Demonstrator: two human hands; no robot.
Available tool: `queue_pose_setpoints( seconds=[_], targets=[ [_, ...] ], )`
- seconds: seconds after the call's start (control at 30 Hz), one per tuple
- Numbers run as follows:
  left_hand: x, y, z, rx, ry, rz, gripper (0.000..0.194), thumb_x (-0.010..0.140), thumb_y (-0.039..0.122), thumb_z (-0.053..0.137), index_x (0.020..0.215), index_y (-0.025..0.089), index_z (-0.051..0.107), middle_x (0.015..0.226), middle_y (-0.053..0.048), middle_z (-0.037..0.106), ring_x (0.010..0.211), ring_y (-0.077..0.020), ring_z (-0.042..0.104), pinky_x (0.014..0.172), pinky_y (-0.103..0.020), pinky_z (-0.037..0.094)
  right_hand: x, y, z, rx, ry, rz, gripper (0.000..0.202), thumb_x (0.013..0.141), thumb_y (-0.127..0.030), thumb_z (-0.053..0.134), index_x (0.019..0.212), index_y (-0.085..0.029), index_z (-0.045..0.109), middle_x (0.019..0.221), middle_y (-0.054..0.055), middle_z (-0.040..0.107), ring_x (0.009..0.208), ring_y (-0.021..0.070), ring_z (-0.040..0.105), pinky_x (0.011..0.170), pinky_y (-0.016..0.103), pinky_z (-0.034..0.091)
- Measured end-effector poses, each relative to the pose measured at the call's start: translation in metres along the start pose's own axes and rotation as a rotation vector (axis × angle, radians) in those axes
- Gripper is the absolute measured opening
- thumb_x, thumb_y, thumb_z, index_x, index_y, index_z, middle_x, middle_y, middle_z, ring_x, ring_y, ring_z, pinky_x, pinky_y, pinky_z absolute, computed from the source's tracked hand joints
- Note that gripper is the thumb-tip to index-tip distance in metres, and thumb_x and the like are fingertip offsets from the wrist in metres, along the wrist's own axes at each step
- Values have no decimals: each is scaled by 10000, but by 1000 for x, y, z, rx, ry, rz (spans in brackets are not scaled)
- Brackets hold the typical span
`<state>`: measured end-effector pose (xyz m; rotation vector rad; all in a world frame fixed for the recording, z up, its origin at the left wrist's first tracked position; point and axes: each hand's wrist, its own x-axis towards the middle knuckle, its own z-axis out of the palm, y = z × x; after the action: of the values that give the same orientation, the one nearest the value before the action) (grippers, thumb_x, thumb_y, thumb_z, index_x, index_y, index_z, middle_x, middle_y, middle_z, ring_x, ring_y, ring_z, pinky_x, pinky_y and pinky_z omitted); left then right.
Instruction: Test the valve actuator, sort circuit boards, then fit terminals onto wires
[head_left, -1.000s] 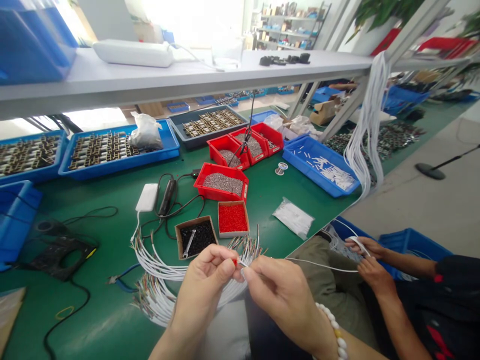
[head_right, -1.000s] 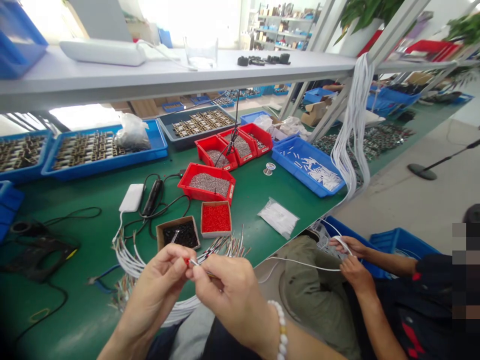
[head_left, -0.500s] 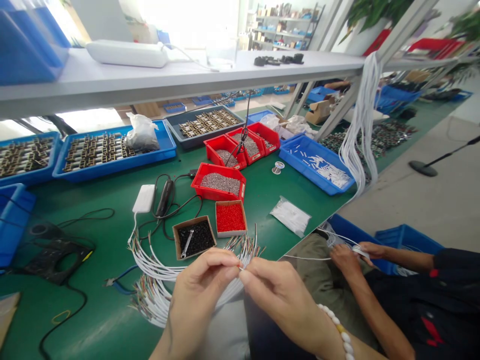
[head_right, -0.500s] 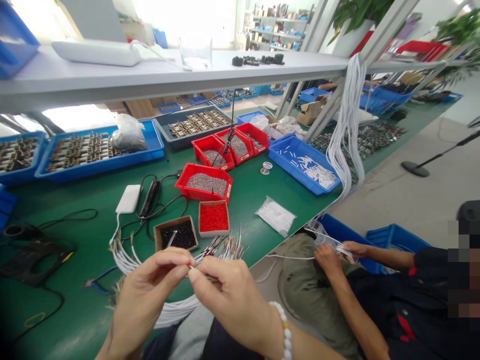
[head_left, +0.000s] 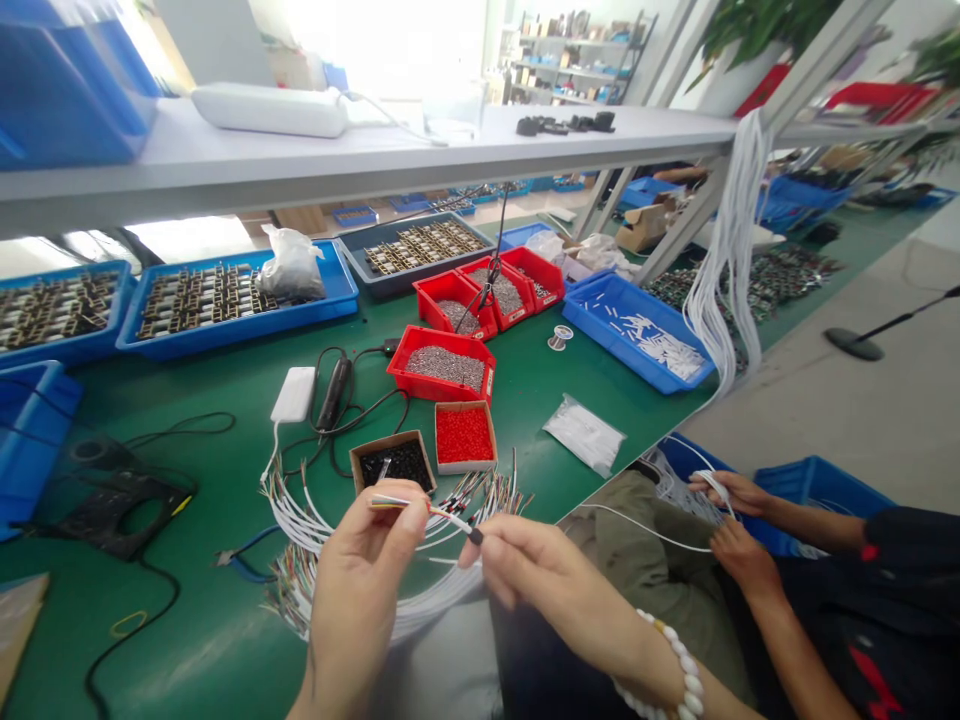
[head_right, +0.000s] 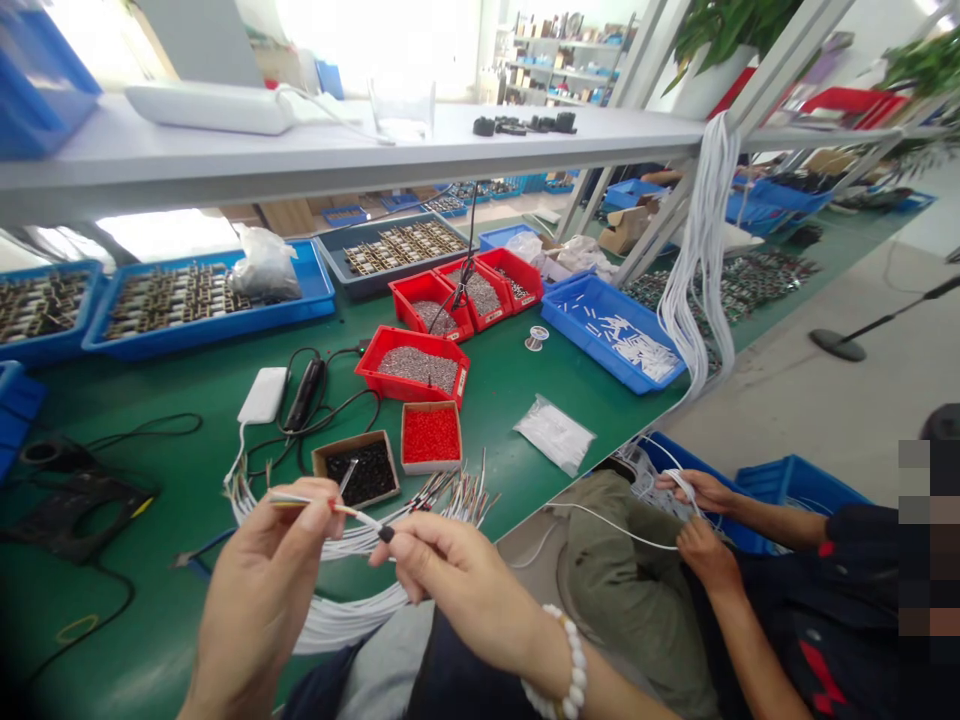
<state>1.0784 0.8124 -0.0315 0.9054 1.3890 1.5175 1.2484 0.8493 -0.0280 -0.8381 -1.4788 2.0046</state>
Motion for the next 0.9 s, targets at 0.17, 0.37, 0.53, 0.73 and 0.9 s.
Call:
queue_pose_setpoints(
  seconds=[0.17, 0.37, 0.53, 0.73, 0.9],
  targets=[
    [-2, 0, -2, 8, -118, -67, 86, 823, 281, 695, 817, 206, 655, 794, 32, 599, 749, -89, 558, 718, -169, 453, 0, 1, 3, 116, 34, 7, 441, 951, -517, 477, 911, -106, 630, 569, -60, 362, 511, 74, 289, 476, 214, 214],
    [-2, 9, 0, -16, -220, -107, 98, 856, 285, 653, 796, 208, 649, 804, 34, 604, 713, -77, 570, 701, -167, 468, 2, 0, 9, 190, -49, 34, 460, 922, -541, 518, 846, -99, 617, 531, -71, 344, 480, 68, 272, 457, 213, 199],
    [-4, 8, -2, 94, -139, -41, 169, 879, 308, 620, 751, 203, 655, 790, 29, 601, 750, -83, 570, 715, -151, 467, 2, -2, 8, 148, -19, 17, 383, 935, -491, 528, 894, -116, 593, 589, -35, 479, 524, 75, 364, 501, 210, 267],
    [-14, 6, 10, 62, -81, -121, 209, 824, 368, 674, 724, 197, 607, 696, 45, 597, 619, -71, 554, 601, -140, 467, -3, -2, 10, 89, -13, 23, 359, 945, -471, 520, 836, -133, 571, 641, -10, 523, 558, 81, 401, 516, 209, 295],
    [-19, 3, 22, 60, -166, -159, 232, 833, 404, 641, 755, 188, 609, 726, 10, 618, 686, -120, 607, 656, -205, 508, -2, 2, 13, 208, 27, 25, 351, 928, -481, 551, 881, -133, 556, 619, -31, 497, 510, 63, 327, 475, 202, 247]
  ],
)
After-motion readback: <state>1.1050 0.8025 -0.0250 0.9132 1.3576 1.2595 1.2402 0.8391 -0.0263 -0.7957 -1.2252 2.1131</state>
